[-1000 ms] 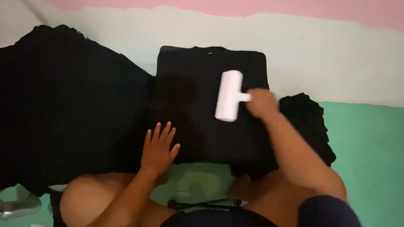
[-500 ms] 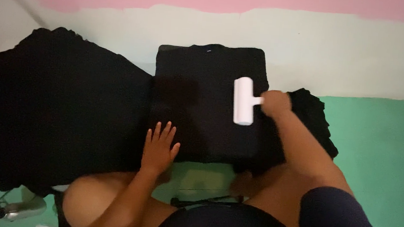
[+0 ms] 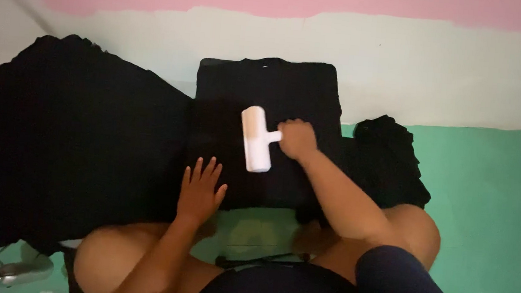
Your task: Using a lint roller to remove debris from black t-shirts to prepare them for printing or packaging.
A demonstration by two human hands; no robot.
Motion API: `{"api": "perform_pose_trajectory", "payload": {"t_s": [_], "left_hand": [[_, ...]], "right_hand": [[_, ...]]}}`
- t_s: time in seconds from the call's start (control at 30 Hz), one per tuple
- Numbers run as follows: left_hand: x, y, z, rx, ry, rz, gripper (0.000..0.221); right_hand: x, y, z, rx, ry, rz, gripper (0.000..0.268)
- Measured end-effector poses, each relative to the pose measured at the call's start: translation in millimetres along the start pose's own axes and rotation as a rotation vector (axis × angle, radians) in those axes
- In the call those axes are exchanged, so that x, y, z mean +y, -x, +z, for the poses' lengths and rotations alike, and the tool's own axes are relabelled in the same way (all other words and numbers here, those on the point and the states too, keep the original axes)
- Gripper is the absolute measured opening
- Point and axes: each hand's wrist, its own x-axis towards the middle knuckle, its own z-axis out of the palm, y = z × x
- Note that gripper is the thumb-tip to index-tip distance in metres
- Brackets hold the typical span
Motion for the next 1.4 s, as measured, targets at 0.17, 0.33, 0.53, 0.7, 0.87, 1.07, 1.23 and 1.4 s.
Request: {"api": "perform_pose_trajectory", "payload": {"t_s": [0.17, 0.33, 0.53, 0.7, 0.87, 1.07, 1.23, 1.4], "left_hand": [[0, 2, -4, -0.005, 0.035, 0.002, 0.06], [1, 1, -7, -0.032, 0.048, 0.003, 0.06], [2, 1, -7, -0.076, 0.042, -0.014, 0.061], [1, 0, -5, -0.052, 0.037, -0.007, 0.061], [2, -1, -13, -0.117, 0.072, -0.022, 0.061], [5, 1, -24, -0.158, 0.08, -0.033, 0.062], [3, 1, -13, -0.12, 0.071, -0.026, 0.062], [-1, 2, -5, -0.033, 0.066, 0.001, 0.059]], "right_hand": [[28, 6, 16, -0.078, 0.064, 0.025, 0.021], [116, 33, 10, -0.117, 0.145, 0.134, 0.022], [165, 55, -8, -0.101, 0.238, 0.256, 0.029], [118, 28, -26, 0.103, -0.031, 0.151, 0.036], [35, -1, -18, 0.031, -0.02, 0.076, 0.018], [28, 5, -11, -0.056, 0.016, 0.023, 0.023], [112, 25, 4, -0.136, 0.121, 0.154, 0.03], [165, 44, -8, -0.091, 0.215, 0.254, 0.03]]}}
